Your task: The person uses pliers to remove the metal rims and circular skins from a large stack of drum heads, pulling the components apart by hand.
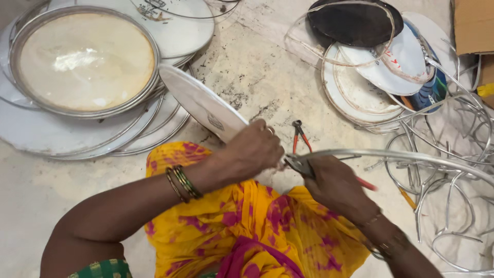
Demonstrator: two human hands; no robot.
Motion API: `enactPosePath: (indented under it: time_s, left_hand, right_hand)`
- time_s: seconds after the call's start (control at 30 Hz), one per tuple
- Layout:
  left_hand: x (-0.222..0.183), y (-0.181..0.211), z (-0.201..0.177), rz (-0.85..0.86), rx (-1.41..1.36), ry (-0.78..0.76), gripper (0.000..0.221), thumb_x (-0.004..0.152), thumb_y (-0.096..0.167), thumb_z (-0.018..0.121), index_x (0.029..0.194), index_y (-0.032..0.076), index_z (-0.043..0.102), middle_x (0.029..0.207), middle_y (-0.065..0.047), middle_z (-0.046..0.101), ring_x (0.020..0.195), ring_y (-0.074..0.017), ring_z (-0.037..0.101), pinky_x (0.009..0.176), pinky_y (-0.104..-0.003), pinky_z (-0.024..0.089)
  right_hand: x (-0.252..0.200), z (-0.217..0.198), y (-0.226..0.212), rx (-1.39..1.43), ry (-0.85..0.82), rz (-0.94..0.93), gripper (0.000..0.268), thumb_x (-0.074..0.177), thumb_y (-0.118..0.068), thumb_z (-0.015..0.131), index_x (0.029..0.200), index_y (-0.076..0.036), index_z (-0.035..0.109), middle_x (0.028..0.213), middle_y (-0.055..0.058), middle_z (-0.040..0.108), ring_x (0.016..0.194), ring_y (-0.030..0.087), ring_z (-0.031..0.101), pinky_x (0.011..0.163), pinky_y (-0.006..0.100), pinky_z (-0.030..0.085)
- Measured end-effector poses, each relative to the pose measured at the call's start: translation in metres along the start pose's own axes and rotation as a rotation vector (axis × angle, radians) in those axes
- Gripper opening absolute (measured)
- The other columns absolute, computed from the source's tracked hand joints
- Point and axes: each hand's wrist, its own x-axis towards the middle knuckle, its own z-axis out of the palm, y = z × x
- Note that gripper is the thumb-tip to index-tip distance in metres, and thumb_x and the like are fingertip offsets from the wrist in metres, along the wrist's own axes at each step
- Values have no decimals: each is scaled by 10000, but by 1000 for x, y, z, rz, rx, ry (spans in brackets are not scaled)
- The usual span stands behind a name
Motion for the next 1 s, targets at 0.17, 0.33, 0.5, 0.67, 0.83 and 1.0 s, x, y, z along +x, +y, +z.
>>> enactPosePath:
  time_s: [0.17, 0.33, 0.5, 0.67, 0.83, 1.0]
  left_hand:
    - [7, 20, 16, 96, -54, 149, 100, 873, 197, 623, 813, 117, 633, 754, -41, 639, 739, -207, 647, 718, -376, 481]
    - [16, 17, 18, 229, -100, 329, 95, 846, 193, 630, 770, 140, 609, 725, -15, 580, 682, -173, 612, 674, -324, 467]
    - [17, -2, 18, 272, -63, 424, 166, 870, 229, 661, 751, 144, 582, 701, 13, 545, 694, -144, 607, 641, -289, 461]
    - [13, -7, 12, 337, 4, 399, 272, 908, 264, 669, 692, 154, 546, 644, 30, 521, 615, -122, 588, 566, -270, 440]
    - [8, -7, 6, 372, 55, 398, 251, 902, 238, 662, 707, 179, 514, 658, 60, 496, 618, -90, 577, 576, -251, 444]
    - [-6, -48, 4, 204, 26, 388, 359, 1034, 380, 633, 737, 189, 566, 593, 48, 489, 487, -58, 529, 456, -254, 451]
  right_hand:
    - [-29, -33, 0, -121, -221, 258, 201, 841, -299, 692, 949, -133, 657, 783, 122, 678, 854, 337, 676, 773, 472, 531]
    - [-43, -18, 17, -86, -182, 108, 350, 718, -153, 741, 1047, -126, 626, 864, 153, 659, 806, 388, 657, 680, 504, 515]
    - [-47, 4, 50, -151, -352, 322, 377, 799, -101, 670, 1157, -101, 552, 893, 124, 654, 887, 357, 673, 793, 467, 528]
    - [-59, 23, 73, -24, -234, 41, 521, 691, -101, 747, 1185, -87, 581, 1012, 153, 613, 959, 390, 620, 754, 494, 499]
    - [-78, 48, 104, -105, -408, 145, 495, 737, -132, 721, 1207, -122, 565, 1010, 117, 580, 939, 296, 624, 821, 456, 512]
    - [-90, 32, 146, 270, -119, 5, 347, 796, -186, 723, 1134, -130, 669, 830, 54, 609, 797, 223, 615, 694, 372, 520]
